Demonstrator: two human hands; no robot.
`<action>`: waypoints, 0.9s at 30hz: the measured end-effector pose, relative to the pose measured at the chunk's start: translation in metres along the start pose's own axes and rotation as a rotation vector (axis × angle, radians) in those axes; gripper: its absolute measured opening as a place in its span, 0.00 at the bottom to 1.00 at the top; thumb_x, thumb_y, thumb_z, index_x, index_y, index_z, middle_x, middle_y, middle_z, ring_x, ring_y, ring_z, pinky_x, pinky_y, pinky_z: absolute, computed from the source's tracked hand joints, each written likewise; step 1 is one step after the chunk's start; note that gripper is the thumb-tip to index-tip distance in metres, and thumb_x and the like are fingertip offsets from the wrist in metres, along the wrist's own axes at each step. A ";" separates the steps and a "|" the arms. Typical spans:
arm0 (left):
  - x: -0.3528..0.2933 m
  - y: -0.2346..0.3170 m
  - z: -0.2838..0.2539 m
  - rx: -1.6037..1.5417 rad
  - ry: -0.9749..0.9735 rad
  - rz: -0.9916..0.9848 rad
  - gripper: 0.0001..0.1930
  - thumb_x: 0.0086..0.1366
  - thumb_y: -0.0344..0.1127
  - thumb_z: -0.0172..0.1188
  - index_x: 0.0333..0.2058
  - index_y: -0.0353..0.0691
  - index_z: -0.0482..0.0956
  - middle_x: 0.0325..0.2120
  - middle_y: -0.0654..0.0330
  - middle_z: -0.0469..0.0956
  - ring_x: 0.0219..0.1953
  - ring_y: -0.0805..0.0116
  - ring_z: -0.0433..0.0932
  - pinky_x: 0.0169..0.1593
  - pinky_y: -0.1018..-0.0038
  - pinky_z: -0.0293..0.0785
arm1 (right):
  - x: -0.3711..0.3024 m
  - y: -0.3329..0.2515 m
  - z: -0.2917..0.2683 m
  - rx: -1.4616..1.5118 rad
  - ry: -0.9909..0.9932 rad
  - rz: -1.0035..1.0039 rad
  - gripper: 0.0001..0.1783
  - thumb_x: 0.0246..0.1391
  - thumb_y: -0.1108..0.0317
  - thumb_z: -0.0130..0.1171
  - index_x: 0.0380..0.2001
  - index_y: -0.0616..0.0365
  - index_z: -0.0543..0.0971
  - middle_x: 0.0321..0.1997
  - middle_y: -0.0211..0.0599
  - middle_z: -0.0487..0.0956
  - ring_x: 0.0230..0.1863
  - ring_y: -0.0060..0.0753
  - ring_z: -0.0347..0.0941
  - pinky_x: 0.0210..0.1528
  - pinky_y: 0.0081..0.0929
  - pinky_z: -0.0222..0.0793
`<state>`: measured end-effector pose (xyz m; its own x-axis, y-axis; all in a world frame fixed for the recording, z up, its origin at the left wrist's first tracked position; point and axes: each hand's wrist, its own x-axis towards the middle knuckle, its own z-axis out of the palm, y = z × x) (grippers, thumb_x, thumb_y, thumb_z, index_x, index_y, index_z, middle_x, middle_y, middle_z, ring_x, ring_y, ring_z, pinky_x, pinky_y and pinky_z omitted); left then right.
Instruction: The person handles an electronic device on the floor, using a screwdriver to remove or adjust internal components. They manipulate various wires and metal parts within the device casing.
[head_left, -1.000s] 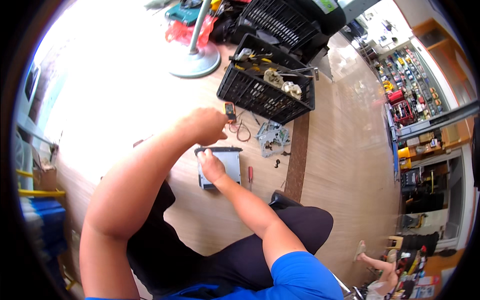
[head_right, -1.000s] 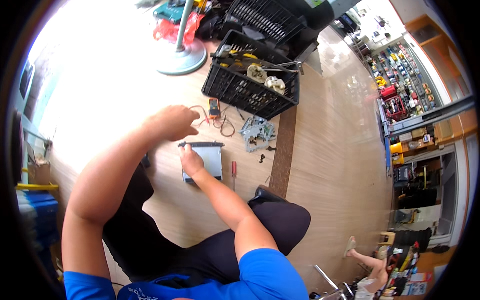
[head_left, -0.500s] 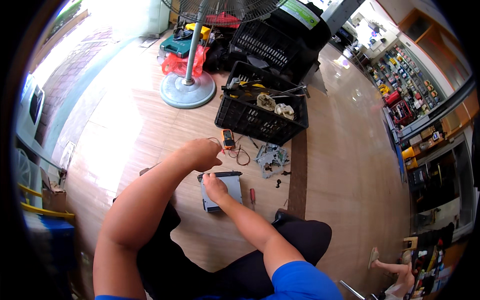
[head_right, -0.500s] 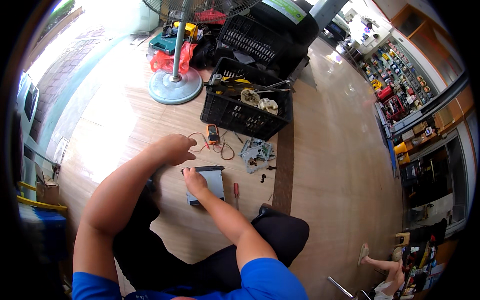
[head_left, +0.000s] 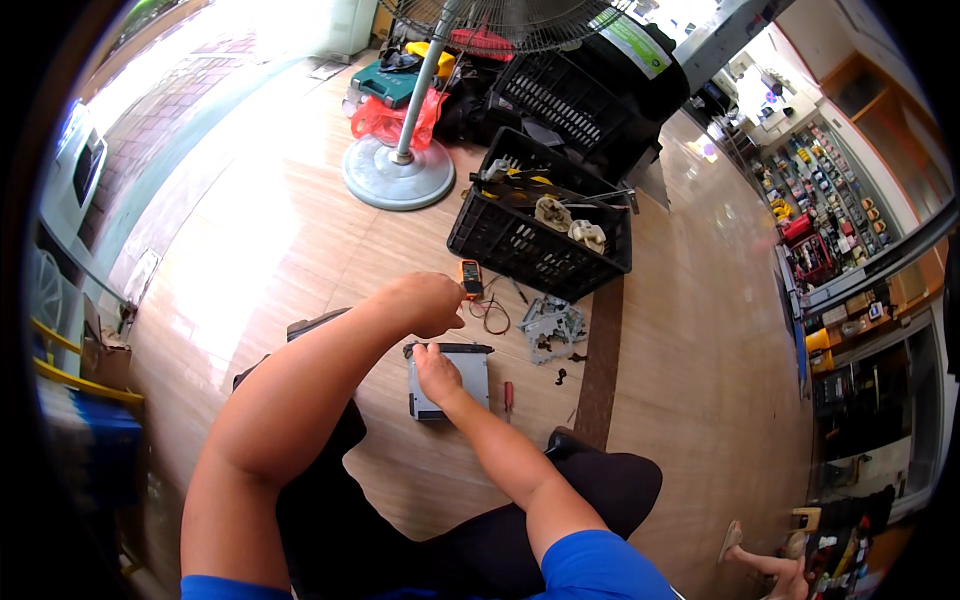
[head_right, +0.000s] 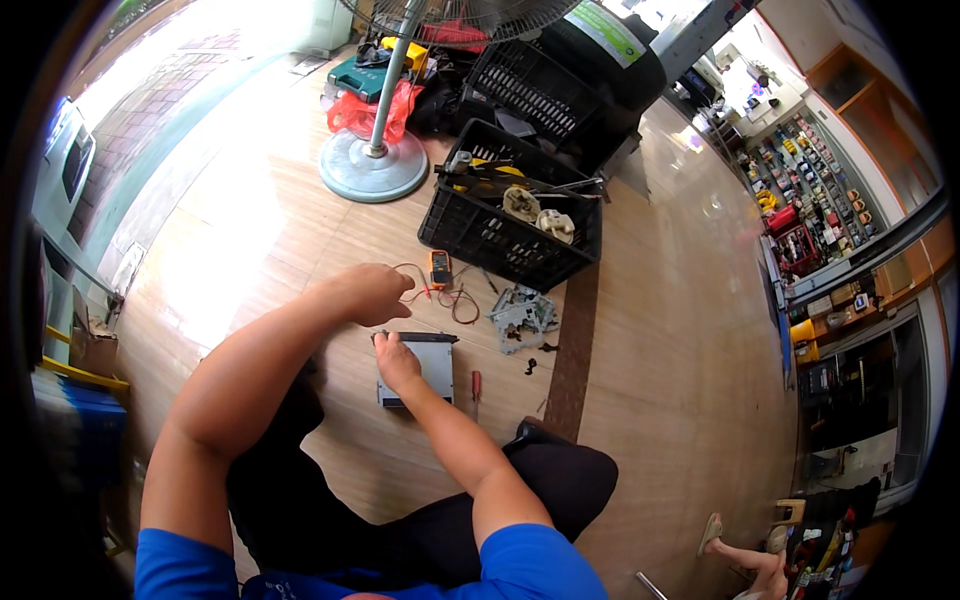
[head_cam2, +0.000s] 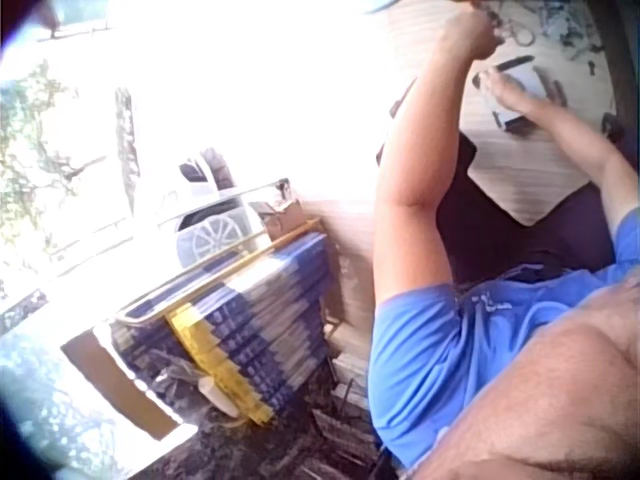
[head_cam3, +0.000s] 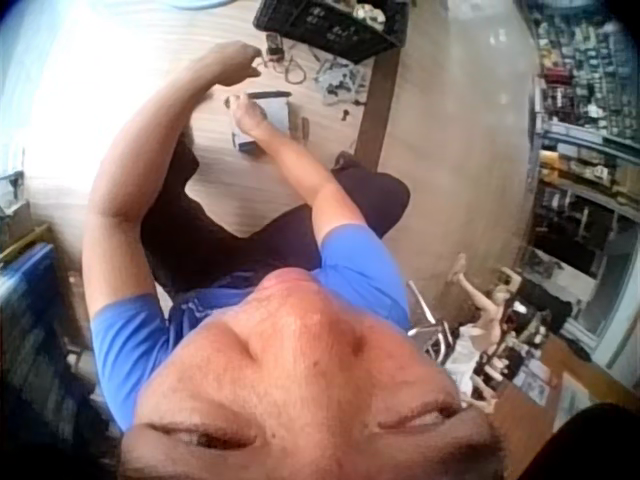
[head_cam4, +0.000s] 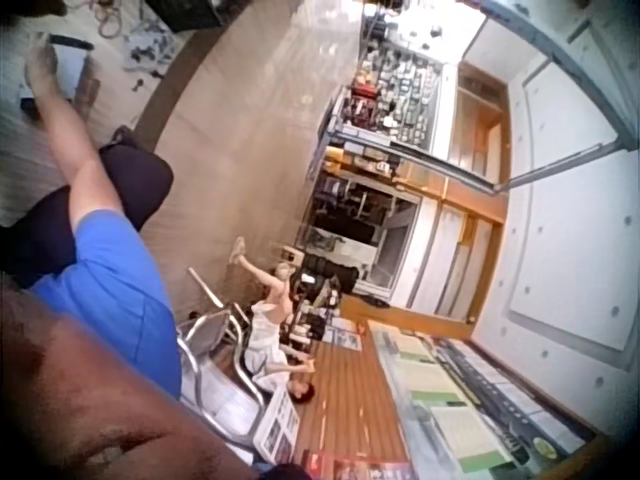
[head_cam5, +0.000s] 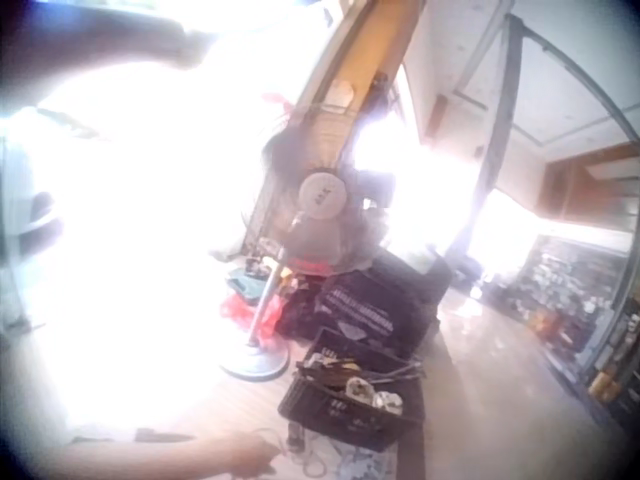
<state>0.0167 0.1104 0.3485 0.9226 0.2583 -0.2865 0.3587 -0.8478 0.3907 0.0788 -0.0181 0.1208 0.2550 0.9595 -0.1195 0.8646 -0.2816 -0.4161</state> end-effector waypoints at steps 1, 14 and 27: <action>-0.001 -0.003 0.002 -0.007 -0.002 -0.005 0.19 0.61 0.46 0.62 0.44 0.37 0.78 0.37 0.46 0.81 0.44 0.46 0.79 0.48 0.57 0.73 | 0.001 -0.002 0.000 -0.018 -0.022 0.022 0.07 0.59 0.69 0.47 0.40 0.58 0.69 0.42 0.57 0.71 0.38 0.57 0.77 0.40 0.49 0.74; -0.003 -0.001 0.006 0.014 0.031 -0.006 0.18 0.60 0.47 0.63 0.41 0.38 0.80 0.37 0.49 0.82 0.43 0.50 0.80 0.47 0.60 0.75 | -0.001 0.003 0.013 -0.045 0.017 0.022 0.08 0.59 0.67 0.50 0.40 0.58 0.69 0.39 0.55 0.74 0.36 0.59 0.77 0.37 0.53 0.73; -0.002 0.000 -0.001 0.070 0.067 0.072 0.16 0.60 0.45 0.63 0.37 0.37 0.83 0.33 0.50 0.82 0.41 0.51 0.81 0.43 0.60 0.76 | 0.003 0.021 0.000 0.072 0.053 -0.032 0.14 0.54 0.73 0.56 0.45 0.58 0.74 0.45 0.54 0.75 0.48 0.57 0.72 0.51 0.43 0.70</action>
<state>0.0146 0.1107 0.3502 0.9539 0.2240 -0.1996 0.2824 -0.8951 0.3451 0.0978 -0.0215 0.1112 0.2517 0.9661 -0.0578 0.8399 -0.2477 -0.4829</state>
